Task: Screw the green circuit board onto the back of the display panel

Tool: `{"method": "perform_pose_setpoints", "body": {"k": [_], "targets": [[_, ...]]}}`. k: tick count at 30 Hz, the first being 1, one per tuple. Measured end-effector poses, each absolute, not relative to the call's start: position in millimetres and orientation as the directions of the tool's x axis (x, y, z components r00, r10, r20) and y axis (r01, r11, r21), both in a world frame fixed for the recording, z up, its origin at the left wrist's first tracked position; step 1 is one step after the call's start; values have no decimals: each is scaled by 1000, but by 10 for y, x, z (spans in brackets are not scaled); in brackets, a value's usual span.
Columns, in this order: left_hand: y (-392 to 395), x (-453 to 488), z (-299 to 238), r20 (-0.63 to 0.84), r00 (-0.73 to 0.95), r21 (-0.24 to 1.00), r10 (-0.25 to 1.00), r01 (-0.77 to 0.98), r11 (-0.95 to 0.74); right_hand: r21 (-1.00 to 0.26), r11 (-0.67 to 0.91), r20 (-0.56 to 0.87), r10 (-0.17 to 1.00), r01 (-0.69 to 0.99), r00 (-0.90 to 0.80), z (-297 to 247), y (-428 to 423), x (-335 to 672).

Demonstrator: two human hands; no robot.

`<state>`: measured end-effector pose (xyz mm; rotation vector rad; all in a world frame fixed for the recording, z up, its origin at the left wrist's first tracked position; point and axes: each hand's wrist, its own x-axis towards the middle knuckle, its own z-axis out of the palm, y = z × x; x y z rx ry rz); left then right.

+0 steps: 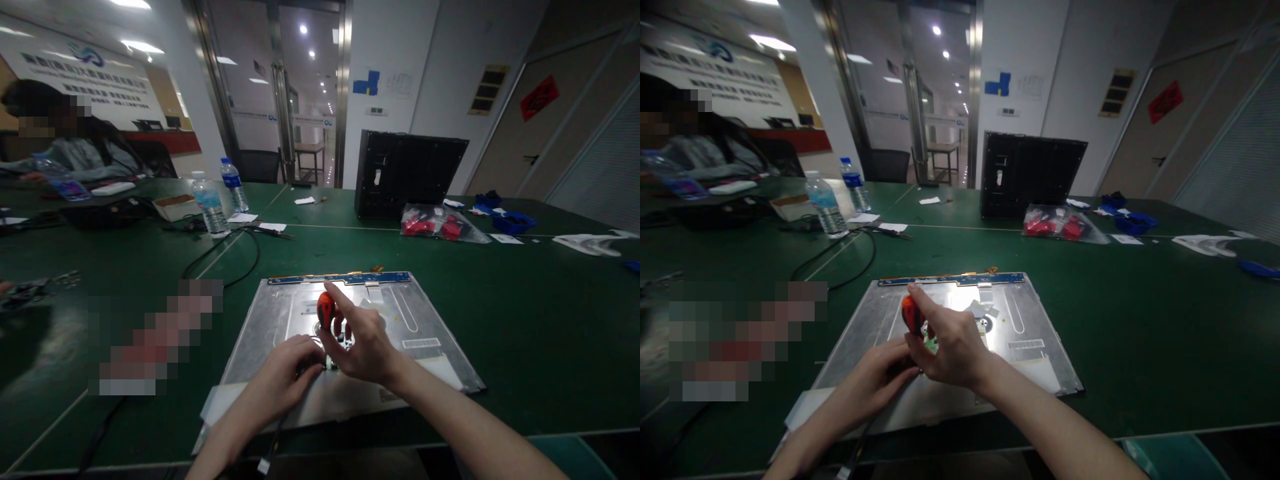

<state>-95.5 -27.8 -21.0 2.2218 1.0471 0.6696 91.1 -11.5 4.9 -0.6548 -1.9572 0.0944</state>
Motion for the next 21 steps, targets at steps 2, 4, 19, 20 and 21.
{"method": "perform_pose_setpoints", "body": {"k": [2,4,19,20,21], "targets": [[-274,-956,-206,191,569,688,800,503,-522,-344,853,821,476,393,-314,58,-123,912],[-276,-959,-213,191,573,690,797,498,-524,-353,856,823,476,378,-309,58,-122,915],[-293,-964,-209,194,565,682,802,509,-524,-390,829,797,522,400,-305,37,-97,924],[-293,-965,-212,194,566,682,801,509,-525,-395,828,799,523,397,-295,34,-101,925],[-292,-966,-216,194,567,682,800,509,-526,-401,828,800,525,392,-289,33,-105,927]]}}
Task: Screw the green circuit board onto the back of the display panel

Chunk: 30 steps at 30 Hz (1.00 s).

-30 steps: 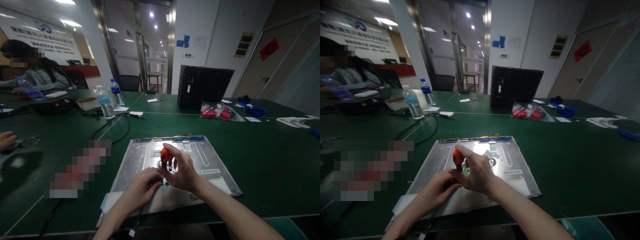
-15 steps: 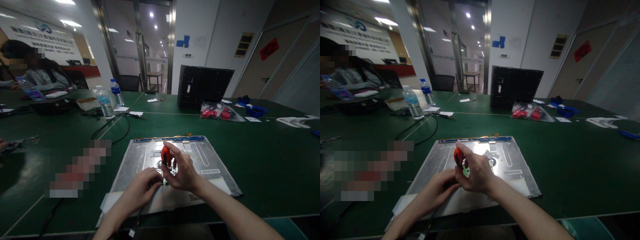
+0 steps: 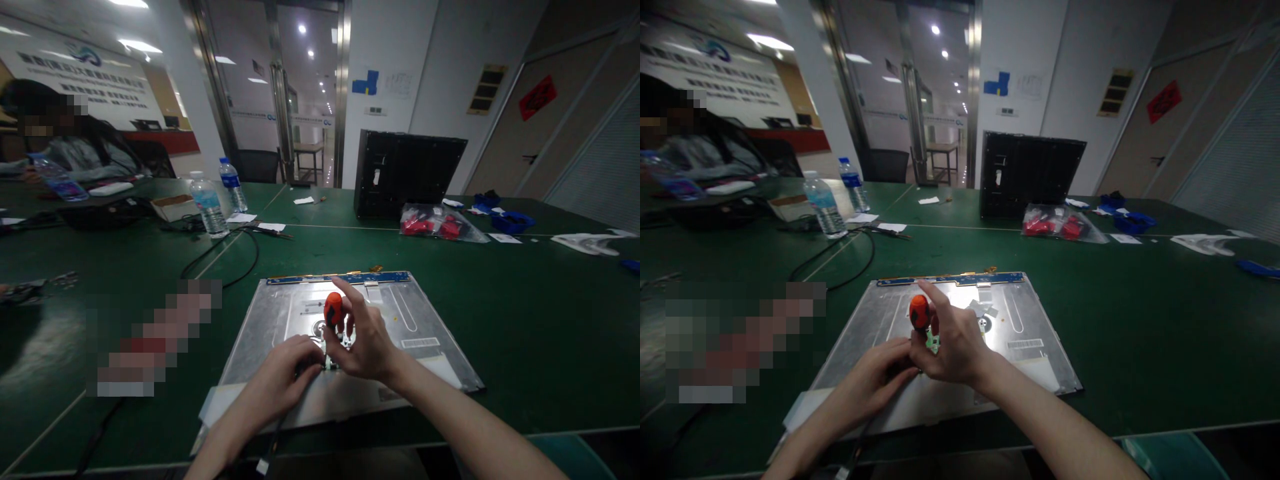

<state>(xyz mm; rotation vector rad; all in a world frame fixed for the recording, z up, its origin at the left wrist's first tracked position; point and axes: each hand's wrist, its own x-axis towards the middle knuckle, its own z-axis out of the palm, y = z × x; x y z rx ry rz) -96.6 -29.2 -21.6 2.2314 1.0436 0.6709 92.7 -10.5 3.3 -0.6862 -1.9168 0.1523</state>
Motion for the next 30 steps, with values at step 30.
{"method": "perform_pose_setpoints", "body": {"k": [30], "targets": [[-286,-966,-242,203,567,687,799,499,-528,-414,843,817,510,343,-269,34,-92,941]]}}
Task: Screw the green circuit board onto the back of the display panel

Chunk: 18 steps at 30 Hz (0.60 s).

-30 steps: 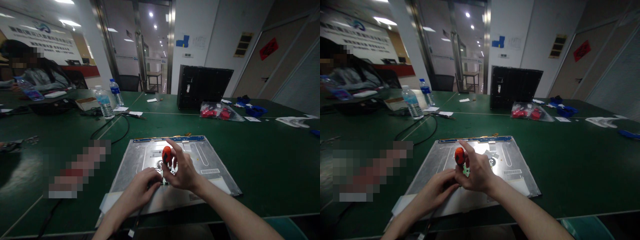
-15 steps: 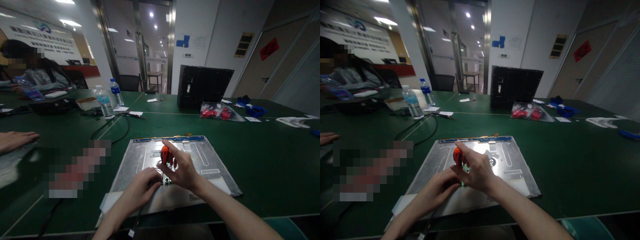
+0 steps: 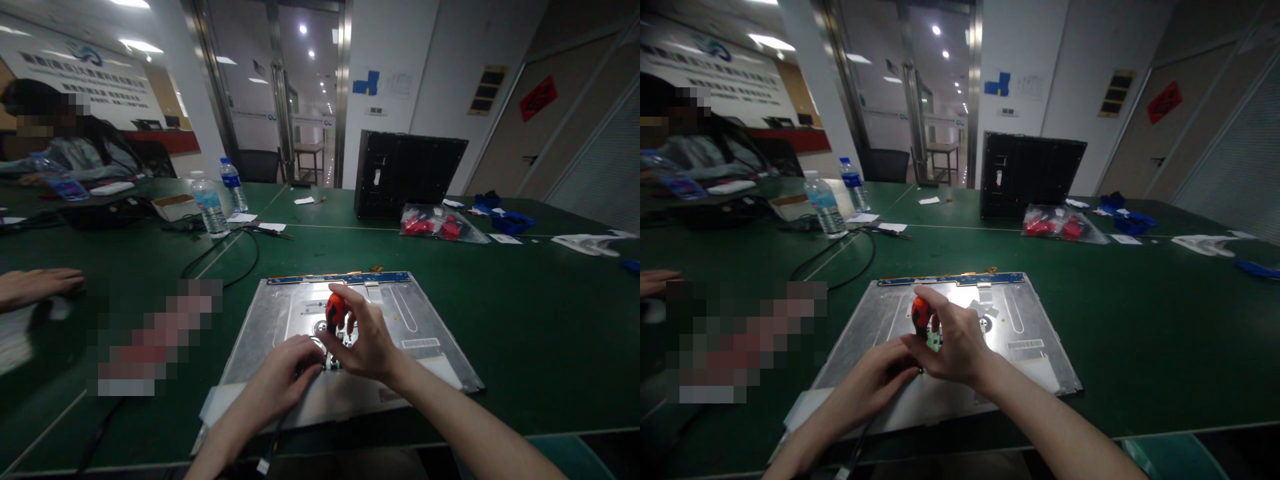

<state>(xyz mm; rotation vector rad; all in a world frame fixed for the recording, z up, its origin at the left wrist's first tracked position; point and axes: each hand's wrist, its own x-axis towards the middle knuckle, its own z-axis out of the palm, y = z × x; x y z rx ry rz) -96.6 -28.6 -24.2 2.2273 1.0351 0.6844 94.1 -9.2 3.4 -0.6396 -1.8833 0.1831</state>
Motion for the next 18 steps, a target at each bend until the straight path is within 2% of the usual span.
{"method": "perform_pose_setpoints", "body": {"k": [7,18], "targets": [[-290,-970,-231,173,559,680,811,527,-509,-358,845,834,480,398,-270,60,-79,929],[-289,-965,-240,198,553,683,809,514,-519,-393,852,832,489,345,-260,39,-92,936]]}}
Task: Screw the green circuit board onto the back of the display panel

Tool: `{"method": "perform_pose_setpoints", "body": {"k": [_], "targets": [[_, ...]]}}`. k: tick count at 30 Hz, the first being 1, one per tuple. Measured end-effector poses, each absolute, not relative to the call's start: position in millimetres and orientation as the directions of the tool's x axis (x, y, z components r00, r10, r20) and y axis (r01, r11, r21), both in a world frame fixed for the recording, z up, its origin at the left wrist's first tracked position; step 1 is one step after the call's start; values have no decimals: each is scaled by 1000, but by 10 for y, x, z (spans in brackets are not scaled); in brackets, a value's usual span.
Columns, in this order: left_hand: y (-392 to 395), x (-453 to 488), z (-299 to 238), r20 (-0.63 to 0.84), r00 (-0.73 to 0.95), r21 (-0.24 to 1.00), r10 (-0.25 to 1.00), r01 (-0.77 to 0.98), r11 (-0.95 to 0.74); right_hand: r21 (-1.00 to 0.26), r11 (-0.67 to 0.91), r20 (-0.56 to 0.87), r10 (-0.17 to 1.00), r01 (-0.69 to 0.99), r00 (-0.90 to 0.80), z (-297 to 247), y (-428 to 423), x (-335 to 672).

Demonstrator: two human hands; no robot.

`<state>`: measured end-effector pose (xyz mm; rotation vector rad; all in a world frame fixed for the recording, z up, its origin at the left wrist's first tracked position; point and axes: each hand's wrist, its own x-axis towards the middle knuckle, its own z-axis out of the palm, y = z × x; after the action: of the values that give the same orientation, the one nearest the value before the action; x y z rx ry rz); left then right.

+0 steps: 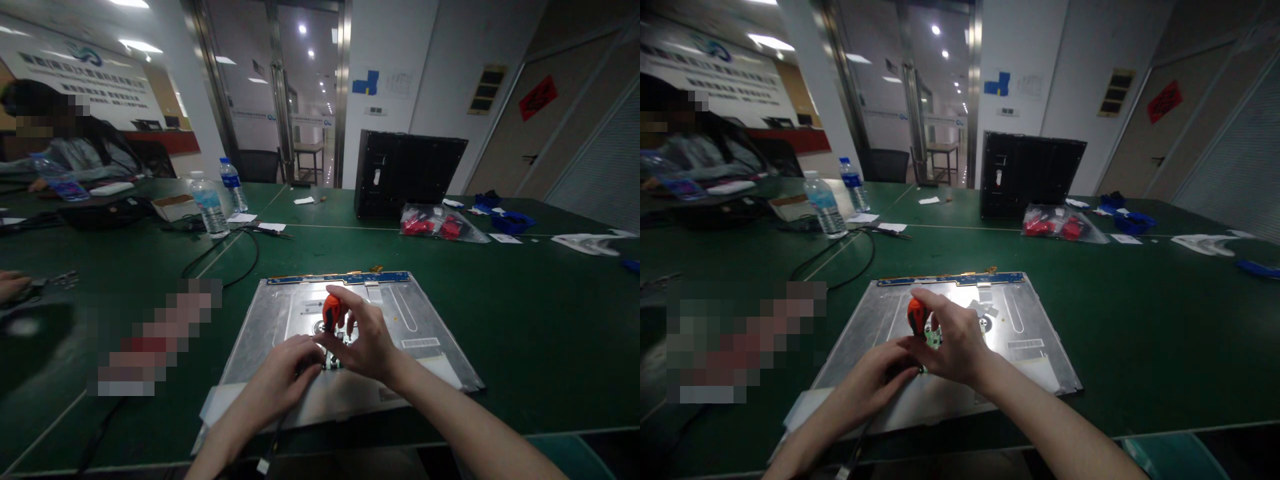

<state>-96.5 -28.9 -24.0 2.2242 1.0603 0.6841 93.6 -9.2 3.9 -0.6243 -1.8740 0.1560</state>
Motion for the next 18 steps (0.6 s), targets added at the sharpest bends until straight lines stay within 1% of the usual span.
{"method": "perform_pose_setpoints", "body": {"k": [6,13,18], "targets": [[-282,-964,-242,192,567,686,801,506,-523,-401,820,801,530,407,-278,38,-84,936],[-283,-951,-200,177,571,689,801,510,-515,-398,842,825,502,364,-261,33,-124,924],[-301,-956,-208,179,548,694,817,519,-500,-384,840,831,495,383,-254,24,-103,932]]}}
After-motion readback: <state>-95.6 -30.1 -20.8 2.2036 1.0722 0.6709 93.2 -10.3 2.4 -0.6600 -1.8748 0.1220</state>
